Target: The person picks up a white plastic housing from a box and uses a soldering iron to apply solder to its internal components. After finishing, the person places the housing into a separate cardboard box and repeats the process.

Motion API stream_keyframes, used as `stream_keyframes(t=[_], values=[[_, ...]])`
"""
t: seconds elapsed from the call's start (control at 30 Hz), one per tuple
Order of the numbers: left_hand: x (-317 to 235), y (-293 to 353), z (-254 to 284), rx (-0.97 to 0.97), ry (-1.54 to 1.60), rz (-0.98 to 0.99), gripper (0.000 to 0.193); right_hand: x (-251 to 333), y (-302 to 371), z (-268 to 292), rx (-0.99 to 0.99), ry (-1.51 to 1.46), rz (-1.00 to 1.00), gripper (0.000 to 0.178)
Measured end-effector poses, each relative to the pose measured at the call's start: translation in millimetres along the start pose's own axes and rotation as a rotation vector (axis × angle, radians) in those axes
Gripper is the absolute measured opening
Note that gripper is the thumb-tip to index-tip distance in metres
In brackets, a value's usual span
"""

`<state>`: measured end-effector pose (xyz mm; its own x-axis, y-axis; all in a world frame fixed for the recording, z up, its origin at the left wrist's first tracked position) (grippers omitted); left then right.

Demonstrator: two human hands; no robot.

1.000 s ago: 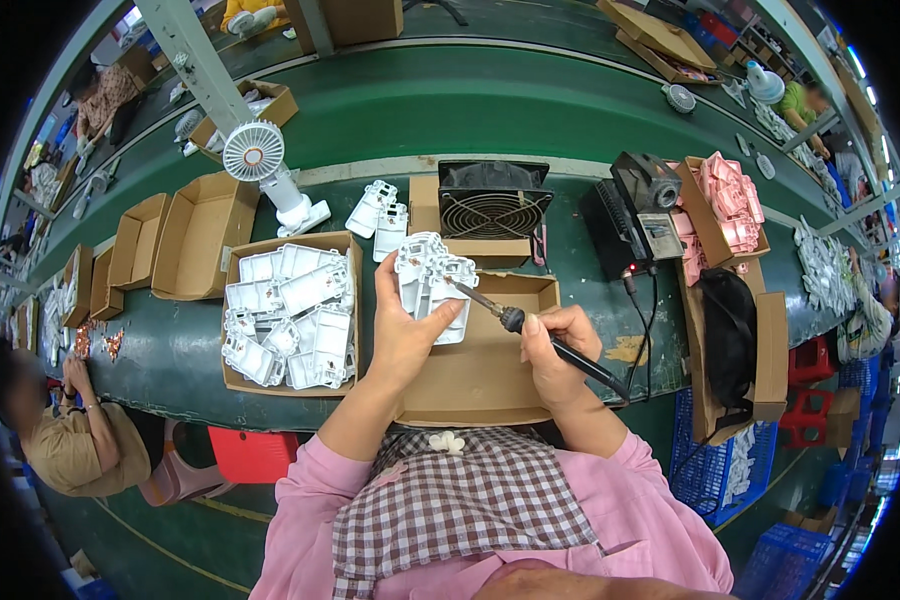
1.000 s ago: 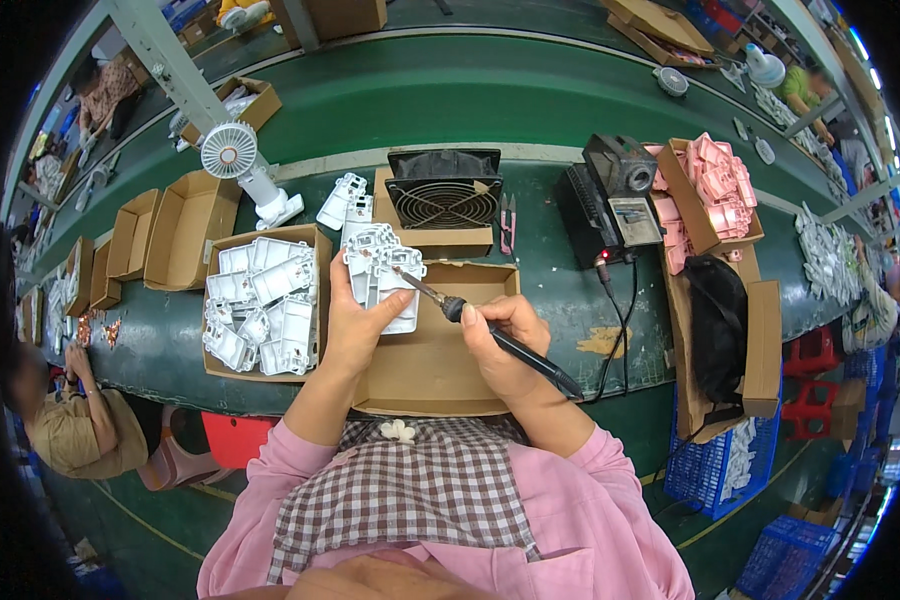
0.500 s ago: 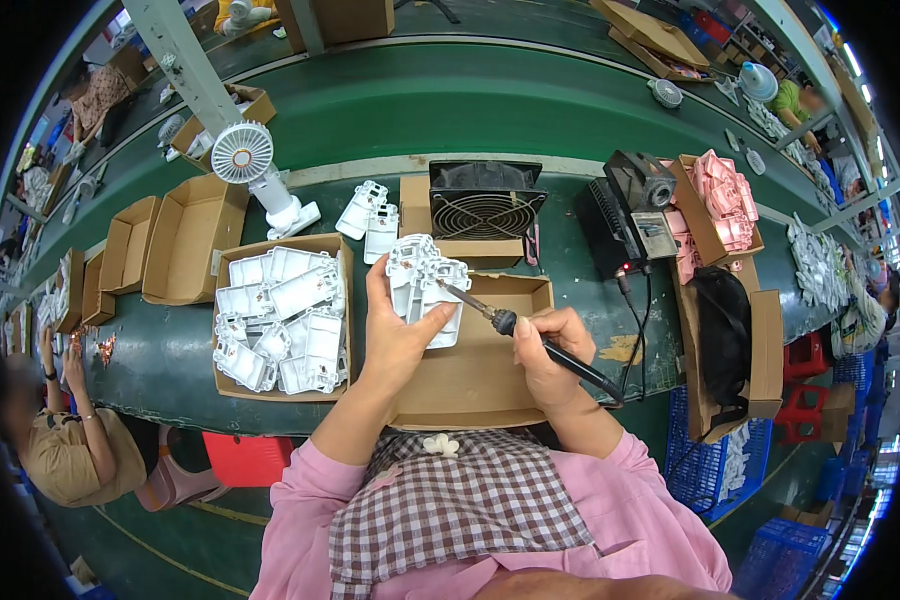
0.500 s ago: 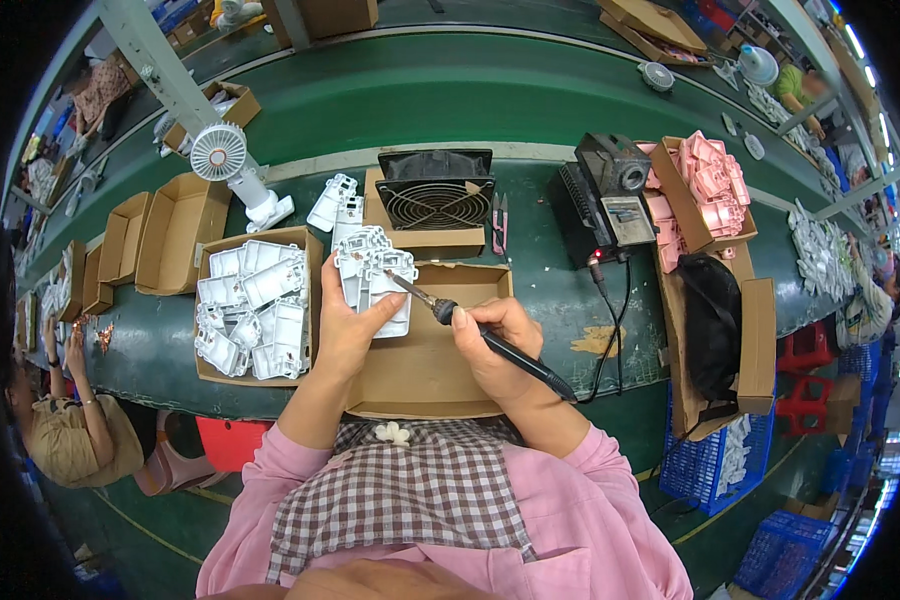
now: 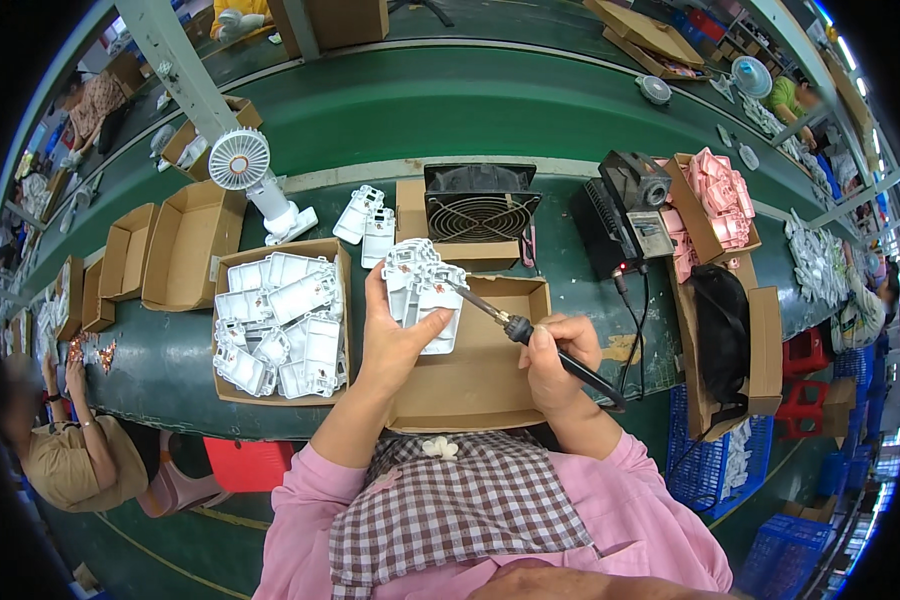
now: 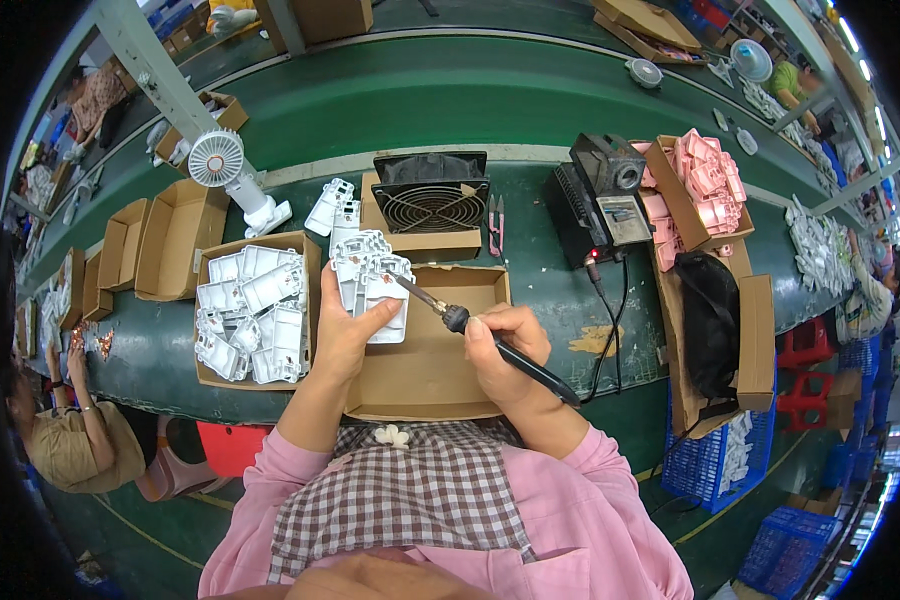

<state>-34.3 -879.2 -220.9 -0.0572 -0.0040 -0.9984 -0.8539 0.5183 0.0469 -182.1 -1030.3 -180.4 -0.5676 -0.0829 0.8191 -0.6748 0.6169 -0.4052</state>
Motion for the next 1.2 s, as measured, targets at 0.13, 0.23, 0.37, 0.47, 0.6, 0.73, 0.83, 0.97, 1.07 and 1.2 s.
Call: stream_keyframes(t=[0.13, 0.23, 0.37, 0.47, 0.6, 0.73, 0.83, 0.97, 1.07, 1.2], values=[[1, 0, -1, 0.02, 0.003, -0.028, 0.083, 9, 1, -3, 0.005, -0.104, 0.062, 0.015], [-4, 0, -3, 0.034, 0.094, -0.013, 0.081, 8, 2, -3, 0.062, -0.079, 0.067, 0.016], [2, 0, 2, -0.002, 0.078, -0.001, 0.065, 8, 1, -3, 0.038, -0.007, 0.114, 0.016], [2, 1, 5, -0.059, 0.016, -0.006, 0.062, 6, 2, -3, 0.045, -0.004, 0.077, 0.014], [2, 1, 5, -0.063, -0.041, -0.026, 0.06, 3, 0, -5, 0.086, 0.132, 0.051, 0.011], [-1, 1, 4, -0.058, -0.079, -0.057, 0.059, 1, -2, -11, 0.088, 0.249, 0.02, 0.011], [-4, 1, 5, -0.062, -0.069, -0.054, 0.059, -2, -2, -6, 0.059, 0.207, -0.008, 0.015], [-7, 2, 4, -0.063, -0.111, -0.06, 0.059, -1, -3, -9, 0.065, 0.228, 0.006, 0.015], [-7, 2, 5, -0.057, -0.136, -0.052, 0.06, -2, -3, -11, 0.055, 0.252, -0.007, 0.015], [-6, 1, 5, -0.061, -0.09, -0.057, 0.06, -2, -4, -13, 0.08, 0.282, 0.011, 0.015]])
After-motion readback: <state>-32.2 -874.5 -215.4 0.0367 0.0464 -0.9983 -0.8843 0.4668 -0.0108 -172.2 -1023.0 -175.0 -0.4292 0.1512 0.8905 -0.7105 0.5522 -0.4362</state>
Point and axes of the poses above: each hand's wrist, its own y-axis away from the middle knuckle, its own z-axis out of the back of the hand, x = y × z, the point moved 8 cm from there along -y, towards the middle knuckle, and after that the axes turned 14 degrees about -y, right-handed, at the moved point
